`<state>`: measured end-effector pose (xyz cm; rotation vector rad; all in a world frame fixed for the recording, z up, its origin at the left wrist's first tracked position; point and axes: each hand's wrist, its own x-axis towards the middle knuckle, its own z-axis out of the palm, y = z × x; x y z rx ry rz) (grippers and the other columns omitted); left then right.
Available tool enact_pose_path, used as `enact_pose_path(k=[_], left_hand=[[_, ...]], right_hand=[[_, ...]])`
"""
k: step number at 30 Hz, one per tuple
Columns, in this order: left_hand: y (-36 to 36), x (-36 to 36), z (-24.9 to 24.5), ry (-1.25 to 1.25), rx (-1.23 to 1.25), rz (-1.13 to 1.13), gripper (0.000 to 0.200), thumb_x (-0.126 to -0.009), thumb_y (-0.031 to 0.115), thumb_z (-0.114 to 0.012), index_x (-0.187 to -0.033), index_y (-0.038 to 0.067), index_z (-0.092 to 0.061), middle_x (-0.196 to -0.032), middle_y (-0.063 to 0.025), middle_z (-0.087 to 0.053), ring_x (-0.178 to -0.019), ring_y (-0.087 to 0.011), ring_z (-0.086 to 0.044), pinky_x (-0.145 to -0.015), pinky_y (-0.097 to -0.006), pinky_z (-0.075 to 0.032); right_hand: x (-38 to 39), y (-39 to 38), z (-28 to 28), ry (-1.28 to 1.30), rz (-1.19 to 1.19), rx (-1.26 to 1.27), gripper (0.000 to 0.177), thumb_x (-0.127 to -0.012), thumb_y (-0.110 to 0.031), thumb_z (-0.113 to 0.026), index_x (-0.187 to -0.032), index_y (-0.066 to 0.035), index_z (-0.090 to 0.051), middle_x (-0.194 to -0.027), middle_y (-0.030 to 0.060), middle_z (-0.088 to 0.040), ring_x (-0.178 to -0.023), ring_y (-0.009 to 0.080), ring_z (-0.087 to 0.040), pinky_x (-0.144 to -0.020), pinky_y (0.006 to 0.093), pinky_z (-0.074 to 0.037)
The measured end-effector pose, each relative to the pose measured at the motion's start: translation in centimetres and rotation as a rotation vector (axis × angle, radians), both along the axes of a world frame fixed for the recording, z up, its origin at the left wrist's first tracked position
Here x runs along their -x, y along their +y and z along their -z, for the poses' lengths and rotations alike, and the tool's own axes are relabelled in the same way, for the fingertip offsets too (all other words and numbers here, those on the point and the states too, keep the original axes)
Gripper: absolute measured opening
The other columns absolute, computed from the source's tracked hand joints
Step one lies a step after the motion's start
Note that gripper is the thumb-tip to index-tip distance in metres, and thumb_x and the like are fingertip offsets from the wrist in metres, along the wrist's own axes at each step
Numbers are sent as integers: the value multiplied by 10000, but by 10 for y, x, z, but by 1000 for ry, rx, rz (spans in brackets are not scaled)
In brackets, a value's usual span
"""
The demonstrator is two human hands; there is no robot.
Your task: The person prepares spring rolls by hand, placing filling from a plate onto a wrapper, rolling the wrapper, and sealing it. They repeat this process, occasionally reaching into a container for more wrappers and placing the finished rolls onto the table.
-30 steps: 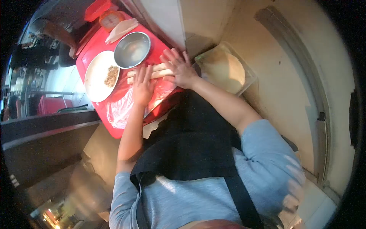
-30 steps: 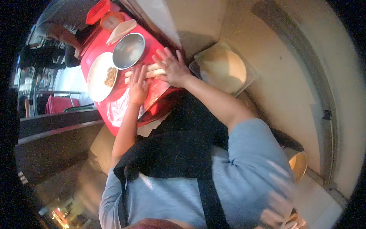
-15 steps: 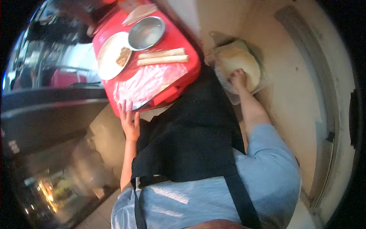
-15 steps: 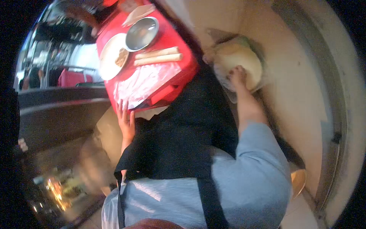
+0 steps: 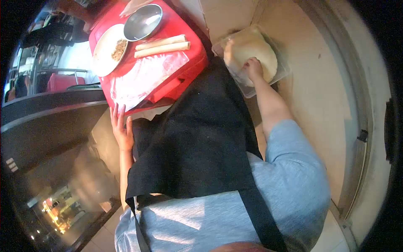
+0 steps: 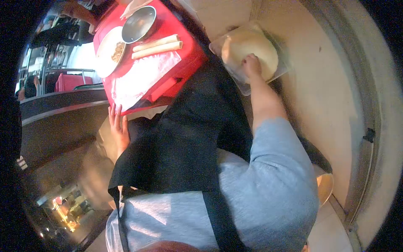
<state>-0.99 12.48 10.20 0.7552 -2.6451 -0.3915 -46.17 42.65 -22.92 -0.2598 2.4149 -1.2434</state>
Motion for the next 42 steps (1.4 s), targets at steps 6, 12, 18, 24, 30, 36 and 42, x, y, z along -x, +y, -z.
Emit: enact_pose_path(k=[6,12,18,24,30,36,42], left_hand=[[4,-1,-8,-20,-3,-7,397,-920,163,-560,-1314,117,-542,-1440,-126,-418,-1387,-352,-288,-1123,-456,-248],[5,9,-7,-35,28,48,407,-919,173,-559,-1322,123,-534,-1433,-132,-424,-1373,-358,-312,-1119,-455,-260],[11,12,-13,-48,35,62,405,-925,173,-552,-1323,106,-528,-1429,-143,-425,-1370,-358,-316,-1116,-452,-266],[17,10,-19,-56,49,55,408,-918,149,-559,-1321,99,-528,-1425,-151,-428,-1368,-360,-320,-1113,-450,-271],[20,10,-17,-65,3,66,412,-897,135,-589,-1305,99,-545,-1421,-142,-437,-1365,-351,-331,-1112,-448,-273],[13,9,-19,-42,-5,75,425,-864,113,-628,-1284,103,-567,-1417,-135,-444,-1365,-343,-333,-1112,-446,-275],[13,7,-17,-37,-18,76,470,-829,125,-673,-1286,112,-565,-1411,-135,-448,-1356,-350,-343,-1108,-449,-284]], right_hand=[[-48,8,-52,597,-339,-263,224,-775,-237,-668,-960,-111,-680,-1244,127,-569,-1162,284,-529,-1000,432,-395],[-55,5,-80,474,-361,-315,426,-634,-207,-797,-1002,-74,-630,-1355,136,-467,-1261,320,-427,-1045,405,-377],[-58,5,-109,411,-432,-363,451,-594,-184,-831,-975,-75,-616,-1361,149,-457,-1279,325,-407,-1055,392,-368],[-49,5,-77,380,-391,-237,447,-559,-143,-832,-953,-73,-633,-1357,192,-459,-1266,354,-424,-1056,382,-369],[-32,8,-56,316,-340,-95,373,-625,-173,-796,-952,-54,-661,-1211,193,-575,-1112,340,-551,-948,373,-452],[40,4,-17,-355,-241,169,194,-758,-202,-702,-919,-93,-713,-875,99,-700,-781,199,-644,-756,328,-503],[15,-1,-95,-30,-465,-346,129,-760,-181,-686,-861,-103,-703,-807,64,-687,-746,187,-637,-709,336,-507]])
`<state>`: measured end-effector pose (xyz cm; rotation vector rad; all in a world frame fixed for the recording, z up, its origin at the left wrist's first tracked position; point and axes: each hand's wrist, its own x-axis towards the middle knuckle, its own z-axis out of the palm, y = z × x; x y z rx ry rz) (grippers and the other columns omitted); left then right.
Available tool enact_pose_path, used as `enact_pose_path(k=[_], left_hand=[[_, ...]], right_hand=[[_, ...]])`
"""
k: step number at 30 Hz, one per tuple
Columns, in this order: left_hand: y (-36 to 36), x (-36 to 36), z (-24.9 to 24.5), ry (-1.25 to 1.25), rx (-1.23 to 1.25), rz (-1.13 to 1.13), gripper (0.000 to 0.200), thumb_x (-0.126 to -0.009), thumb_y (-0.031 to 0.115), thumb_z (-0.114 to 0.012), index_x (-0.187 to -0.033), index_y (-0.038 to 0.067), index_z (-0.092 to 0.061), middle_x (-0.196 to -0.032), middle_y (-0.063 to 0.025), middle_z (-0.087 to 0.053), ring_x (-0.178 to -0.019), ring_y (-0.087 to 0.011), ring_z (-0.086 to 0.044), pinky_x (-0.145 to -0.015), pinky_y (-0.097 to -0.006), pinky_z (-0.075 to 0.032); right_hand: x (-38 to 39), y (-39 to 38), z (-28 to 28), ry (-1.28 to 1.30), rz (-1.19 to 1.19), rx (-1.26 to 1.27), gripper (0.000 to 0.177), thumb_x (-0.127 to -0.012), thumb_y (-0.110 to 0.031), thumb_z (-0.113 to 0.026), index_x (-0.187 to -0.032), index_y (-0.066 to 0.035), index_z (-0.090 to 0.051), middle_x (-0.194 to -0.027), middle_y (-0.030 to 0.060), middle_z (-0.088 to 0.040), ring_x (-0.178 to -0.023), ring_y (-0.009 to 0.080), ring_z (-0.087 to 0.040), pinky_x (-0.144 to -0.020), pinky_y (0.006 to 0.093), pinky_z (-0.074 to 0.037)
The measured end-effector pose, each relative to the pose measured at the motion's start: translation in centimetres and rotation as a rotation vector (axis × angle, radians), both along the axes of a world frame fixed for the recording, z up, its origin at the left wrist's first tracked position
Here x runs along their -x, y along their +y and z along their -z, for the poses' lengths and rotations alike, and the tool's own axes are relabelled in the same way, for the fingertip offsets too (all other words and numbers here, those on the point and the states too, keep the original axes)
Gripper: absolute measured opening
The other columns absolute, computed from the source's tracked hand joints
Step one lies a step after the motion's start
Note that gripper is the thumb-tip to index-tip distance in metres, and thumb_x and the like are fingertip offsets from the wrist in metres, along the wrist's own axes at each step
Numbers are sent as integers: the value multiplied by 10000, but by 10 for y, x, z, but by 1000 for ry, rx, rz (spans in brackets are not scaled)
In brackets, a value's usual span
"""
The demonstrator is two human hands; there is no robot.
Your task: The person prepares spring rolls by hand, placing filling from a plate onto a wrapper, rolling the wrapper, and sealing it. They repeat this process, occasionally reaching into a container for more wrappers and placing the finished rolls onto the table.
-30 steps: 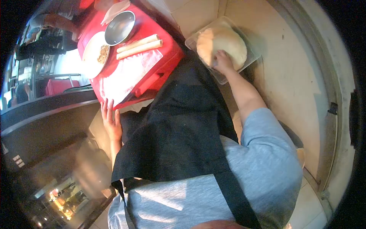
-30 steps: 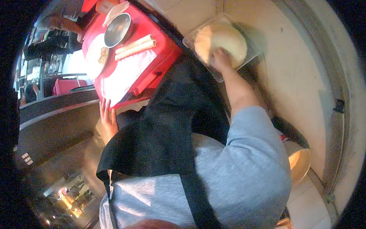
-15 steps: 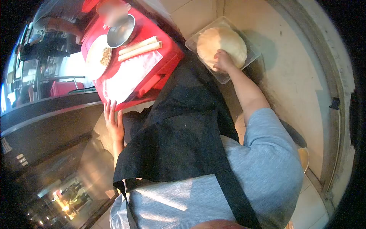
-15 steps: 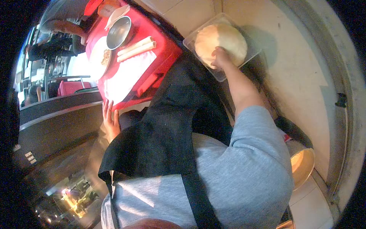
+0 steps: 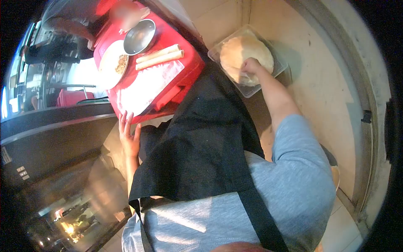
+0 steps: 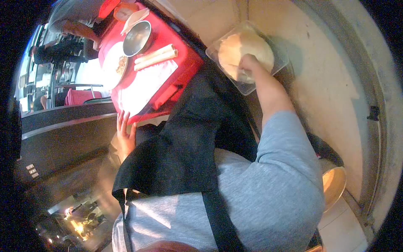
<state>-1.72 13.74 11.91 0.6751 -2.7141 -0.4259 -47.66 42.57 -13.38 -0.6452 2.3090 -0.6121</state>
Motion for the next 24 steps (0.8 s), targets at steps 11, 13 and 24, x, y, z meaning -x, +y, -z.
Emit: enact_pose_path(k=[11,13,24], left_hand=[[-6,-6,7,7,5,-9,526,-801,120,-698,-1305,119,-547,-1415,-136,-443,-1342,-349,-365,-1101,-451,-303],[-5,-4,8,-5,19,9,531,-799,116,-698,-1307,117,-544,-1414,-135,-445,-1342,-345,-365,-1101,-446,-305],[-4,-7,9,3,22,10,523,-800,104,-694,-1301,107,-545,-1405,-150,-452,-1337,-344,-377,-1089,-442,-321]], right_hand=[[-38,17,28,329,-18,347,88,-758,-142,-643,-766,-56,-662,-923,152,-619,-886,323,-614,-789,403,-485],[-46,13,12,325,-6,255,94,-757,-132,-639,-778,-43,-663,-939,152,-620,-884,316,-612,-801,400,-479],[-15,37,35,-171,1083,729,536,-769,-53,-650,-1291,-4,-536,-1200,150,-620,-1094,236,-597,-914,312,-475]])
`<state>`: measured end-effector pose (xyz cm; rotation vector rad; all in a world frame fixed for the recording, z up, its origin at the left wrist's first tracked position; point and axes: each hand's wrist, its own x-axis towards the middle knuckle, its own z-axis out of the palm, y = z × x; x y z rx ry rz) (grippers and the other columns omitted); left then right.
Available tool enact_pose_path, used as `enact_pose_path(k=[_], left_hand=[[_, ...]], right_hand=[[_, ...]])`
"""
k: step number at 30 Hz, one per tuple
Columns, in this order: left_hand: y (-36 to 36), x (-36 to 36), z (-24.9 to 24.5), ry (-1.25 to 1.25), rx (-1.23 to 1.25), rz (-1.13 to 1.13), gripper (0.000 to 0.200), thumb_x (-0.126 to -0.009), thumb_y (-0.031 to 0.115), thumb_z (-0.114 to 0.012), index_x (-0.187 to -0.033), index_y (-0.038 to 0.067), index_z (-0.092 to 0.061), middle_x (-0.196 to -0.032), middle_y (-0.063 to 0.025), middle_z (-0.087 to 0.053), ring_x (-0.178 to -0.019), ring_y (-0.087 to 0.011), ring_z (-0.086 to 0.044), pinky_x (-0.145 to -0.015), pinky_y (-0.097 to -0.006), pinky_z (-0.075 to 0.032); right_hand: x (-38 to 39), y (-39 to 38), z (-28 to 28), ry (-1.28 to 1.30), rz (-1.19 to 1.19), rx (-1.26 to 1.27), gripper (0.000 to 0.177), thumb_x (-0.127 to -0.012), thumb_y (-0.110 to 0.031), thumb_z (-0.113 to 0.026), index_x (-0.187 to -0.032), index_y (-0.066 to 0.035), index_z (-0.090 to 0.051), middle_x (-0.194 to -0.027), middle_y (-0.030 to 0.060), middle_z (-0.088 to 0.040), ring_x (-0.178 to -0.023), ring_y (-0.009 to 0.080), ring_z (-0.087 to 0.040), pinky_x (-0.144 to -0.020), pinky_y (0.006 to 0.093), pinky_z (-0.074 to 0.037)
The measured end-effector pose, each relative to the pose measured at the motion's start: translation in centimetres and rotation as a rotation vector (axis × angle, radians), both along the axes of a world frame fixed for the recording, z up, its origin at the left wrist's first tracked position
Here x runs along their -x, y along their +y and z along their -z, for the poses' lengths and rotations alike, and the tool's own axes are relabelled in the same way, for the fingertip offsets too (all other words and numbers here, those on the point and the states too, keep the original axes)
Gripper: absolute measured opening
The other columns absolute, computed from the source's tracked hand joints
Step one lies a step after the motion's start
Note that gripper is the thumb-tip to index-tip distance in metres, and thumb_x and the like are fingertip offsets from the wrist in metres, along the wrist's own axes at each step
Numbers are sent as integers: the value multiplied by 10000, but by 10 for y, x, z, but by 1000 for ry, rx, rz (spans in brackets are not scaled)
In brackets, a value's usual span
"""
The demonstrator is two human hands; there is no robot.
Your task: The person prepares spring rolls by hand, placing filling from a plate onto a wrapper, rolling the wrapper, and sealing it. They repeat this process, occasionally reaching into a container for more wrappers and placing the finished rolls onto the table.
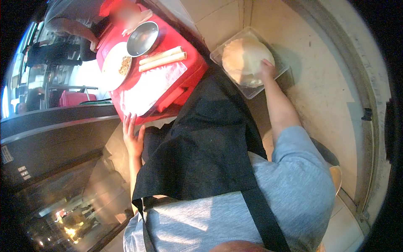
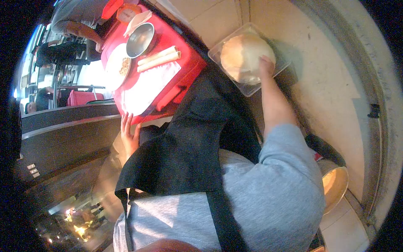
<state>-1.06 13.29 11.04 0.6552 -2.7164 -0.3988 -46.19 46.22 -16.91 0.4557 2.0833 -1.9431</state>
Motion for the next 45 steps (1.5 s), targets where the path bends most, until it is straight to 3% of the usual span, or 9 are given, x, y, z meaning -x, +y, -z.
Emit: enact_pose_path(k=[4,14,20,23,26,33,35,41,45], left_hand=[[-2,4,3,5,34,25,521,-805,123,-695,-1303,109,-544,-1409,-145,-451,-1338,-343,-375,-1089,-439,-321],[-31,1,0,74,29,-14,544,-819,135,-693,-1332,111,-514,-1413,-149,-439,-1331,-345,-378,-1092,-438,-315],[-37,12,28,395,-684,-181,692,-811,86,-698,-1427,78,-383,-1444,-128,-415,-1314,-246,-400,-1068,-388,-335],[-41,15,48,394,-699,-190,775,-815,119,-707,-1471,109,-293,-1440,-160,-388,-1306,-270,-398,-1051,-389,-359],[-37,15,56,518,-1070,-233,738,-878,170,-649,-1491,135,-238,-1456,-193,-346,-1318,-292,-380,-1065,-411,-338],[-84,28,45,921,-1684,-186,839,-896,564,-516,-1504,144,-120,-1461,-203,-319,-1322,-328,-364,-1078,-458,-309],[-114,29,51,1016,-1827,-203,1013,-823,763,-411,-1510,136,-10,-1471,-221,-286,-1307,-351,-373,-1047,-497,-343],[-162,13,72,1135,-1843,-65,1025,-769,843,-342,-1500,153,-144,-1455,-220,-334,-1200,-356,-488,-952,-514,-422],[-155,18,77,934,-1642,-486,827,-862,654,-490,-1479,169,-229,-1275,-186,-519,-1022,-285,-576,-882,-427,-472]], right_hand=[[16,60,46,41,282,-141,582,-748,-17,-622,-1316,10,-497,-1263,189,-571,-1143,270,-569,-952,333,-450],[-27,131,-144,789,-167,-873,660,-708,28,-583,-1350,-40,-451,-1395,212,-431,-1317,348,-385,-1099,389,-315],[-36,68,-320,909,-390,-795,657,-696,16,-598,-1339,-40,-471,-1366,180,-473,-1279,335,-430,-1095,379,-319],[-51,0,-370,1056,-711,-595,683,-690,34,-585,-1357,-38,-456,-1338,144,-510,-1206,272,-509,-1039,345,-386],[-102,-87,-398,647,-982,-17,708,-687,62,-567,-1377,-21,-428,-1311,107,-525,-1108,187,-565,-949,289,-452],[-199,-246,-419,294,-1173,777,765,-704,109,-583,-1421,1,-341,-1320,123,-506,-1143,196,-544,-952,298,-465],[-204,-272,-408,332,-1127,768,765,-718,118,-573,-1430,-2,-322,-1332,128,-492,-1165,202,-530,-962,311,-461],[-208,-319,-275,335,-1122,687,826,-727,107,-568,-1466,2,-214,-1398,145,-422,-1230,229,-476,-1007,329,-418],[-183,-325,-182,776,-1132,183,760,-719,26,-622,-1427,-29,-350,-1392,184,-421,-1299,286,-400,-1093,372,-318]])
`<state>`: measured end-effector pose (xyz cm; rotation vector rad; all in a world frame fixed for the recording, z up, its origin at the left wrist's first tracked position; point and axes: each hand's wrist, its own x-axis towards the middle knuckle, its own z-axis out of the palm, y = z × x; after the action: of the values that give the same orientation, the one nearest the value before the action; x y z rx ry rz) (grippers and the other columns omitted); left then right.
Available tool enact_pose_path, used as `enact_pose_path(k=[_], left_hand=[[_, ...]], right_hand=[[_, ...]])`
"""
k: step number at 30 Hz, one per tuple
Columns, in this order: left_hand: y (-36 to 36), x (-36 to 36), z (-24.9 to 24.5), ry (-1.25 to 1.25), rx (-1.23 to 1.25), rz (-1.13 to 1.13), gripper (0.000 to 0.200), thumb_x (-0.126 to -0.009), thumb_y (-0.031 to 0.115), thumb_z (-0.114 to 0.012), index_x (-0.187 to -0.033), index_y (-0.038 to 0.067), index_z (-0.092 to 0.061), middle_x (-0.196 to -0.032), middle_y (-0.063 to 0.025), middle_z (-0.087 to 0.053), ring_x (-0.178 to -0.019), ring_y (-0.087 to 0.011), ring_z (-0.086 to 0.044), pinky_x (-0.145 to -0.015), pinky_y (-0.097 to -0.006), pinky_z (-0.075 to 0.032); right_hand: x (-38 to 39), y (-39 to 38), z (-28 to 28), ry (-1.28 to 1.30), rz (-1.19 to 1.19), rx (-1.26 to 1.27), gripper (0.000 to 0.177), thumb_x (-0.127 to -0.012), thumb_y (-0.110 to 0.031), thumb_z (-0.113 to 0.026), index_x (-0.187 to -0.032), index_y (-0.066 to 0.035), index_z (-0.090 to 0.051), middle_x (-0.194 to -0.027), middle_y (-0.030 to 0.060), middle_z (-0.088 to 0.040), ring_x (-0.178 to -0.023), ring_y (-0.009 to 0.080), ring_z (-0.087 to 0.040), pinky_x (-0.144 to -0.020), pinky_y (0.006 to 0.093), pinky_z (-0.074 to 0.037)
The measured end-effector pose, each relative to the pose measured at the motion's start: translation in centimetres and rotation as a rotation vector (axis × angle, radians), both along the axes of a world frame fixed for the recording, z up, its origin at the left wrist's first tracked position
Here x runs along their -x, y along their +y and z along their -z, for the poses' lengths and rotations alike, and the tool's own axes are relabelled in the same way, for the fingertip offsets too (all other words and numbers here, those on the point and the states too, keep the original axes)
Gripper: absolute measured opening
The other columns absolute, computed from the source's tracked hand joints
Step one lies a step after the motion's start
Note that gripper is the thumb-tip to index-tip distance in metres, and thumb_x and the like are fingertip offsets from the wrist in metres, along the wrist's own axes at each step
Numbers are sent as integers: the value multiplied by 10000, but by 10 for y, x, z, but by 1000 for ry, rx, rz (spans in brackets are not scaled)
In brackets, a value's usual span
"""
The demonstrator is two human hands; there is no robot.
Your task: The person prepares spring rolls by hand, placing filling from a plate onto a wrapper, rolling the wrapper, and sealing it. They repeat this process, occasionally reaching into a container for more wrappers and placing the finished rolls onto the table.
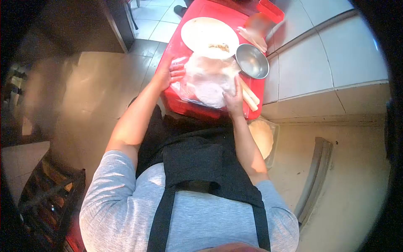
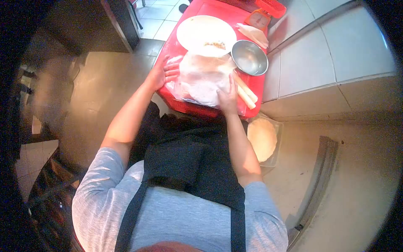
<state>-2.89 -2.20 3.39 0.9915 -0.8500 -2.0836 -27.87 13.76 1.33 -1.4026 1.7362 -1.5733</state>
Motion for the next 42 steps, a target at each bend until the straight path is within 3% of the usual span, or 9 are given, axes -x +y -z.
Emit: enact_pose_path(k=[3,7,14,17,22,25,32,36,42], left_hand=[[-2,12,8,-360,365,79,710,-866,425,-634,-1455,200,-307,-1205,-163,-558,-1038,-238,-579,-870,-400,-481],[-18,38,17,-833,1087,63,520,-764,233,-731,-1263,213,-588,-1161,-155,-583,-1077,-283,-555,-937,-399,-456],[-30,59,1,-836,858,269,270,-737,133,-664,-1004,140,-702,-952,-133,-651,-898,-268,-629,-826,-378,-500],[-31,42,38,-750,1159,-27,253,-731,104,-669,-982,109,-704,-851,-104,-661,-739,-210,-640,-699,-319,-514],[27,-7,11,-935,936,-142,211,-741,94,-632,-939,75,-702,-870,-134,-647,-800,-273,-632,-749,-377,-508],[31,-16,9,-933,1004,-122,217,-744,88,-628,-946,81,-707,-919,-150,-634,-795,-284,-629,-771,-387,-508],[22,-11,-13,-1227,1018,122,185,-733,131,-657,-909,115,-712,-1121,-124,-585,-1062,-297,-543,-867,-405,-476],[2,-8,5,-1102,1322,-27,217,-744,224,-685,-946,144,-687,-1229,-98,-530,-1211,-299,-439,-957,-464,-400],[-8,-6,30,-1110,1429,12,315,-722,255,-705,-1008,143,-636,-1121,-87,-550,-1140,-284,-486,-971,-457,-357]], right_hand=[[12,1,-5,194,39,-211,656,-711,10,-623,-1350,-33,-476,-1356,193,-459,-1306,300,-408,-1097,367,-317],[28,-8,4,312,64,-90,573,-715,20,-578,-1286,-29,-547,-1288,183,-521,-1256,291,-465,-1081,368,-338],[51,-3,17,51,64,-164,479,-721,53,-541,-1189,-21,-612,-1219,139,-578,-1168,230,-533,-965,309,-434],[49,-8,10,63,115,-185,425,-759,40,-574,-1178,-19,-611,-1192,136,-588,-1096,213,-563,-924,290,-453],[18,-28,-15,-247,39,-166,490,-772,-4,-642,-1252,-44,-553,-1181,147,-565,-1026,201,-586,-879,298,-479],[10,-25,-10,341,62,-3,476,-733,23,-628,-1201,-49,-587,-1217,164,-511,-1068,228,-567,-853,311,-498],[19,-15,1,579,159,-110,409,-687,26,-605,-1090,-38,-631,-1213,187,-485,-1042,300,-530,-907,366,-466],[7,-52,-85,521,73,-211,440,-684,9,-618,-1121,-44,-611,-1167,190,-525,-1070,319,-531,-947,389,-445],[47,-178,-88,917,-254,-261,589,-663,-19,-652,-1242,-70,-553,-1171,201,-555,-1118,348,-529,-996,404,-421]])
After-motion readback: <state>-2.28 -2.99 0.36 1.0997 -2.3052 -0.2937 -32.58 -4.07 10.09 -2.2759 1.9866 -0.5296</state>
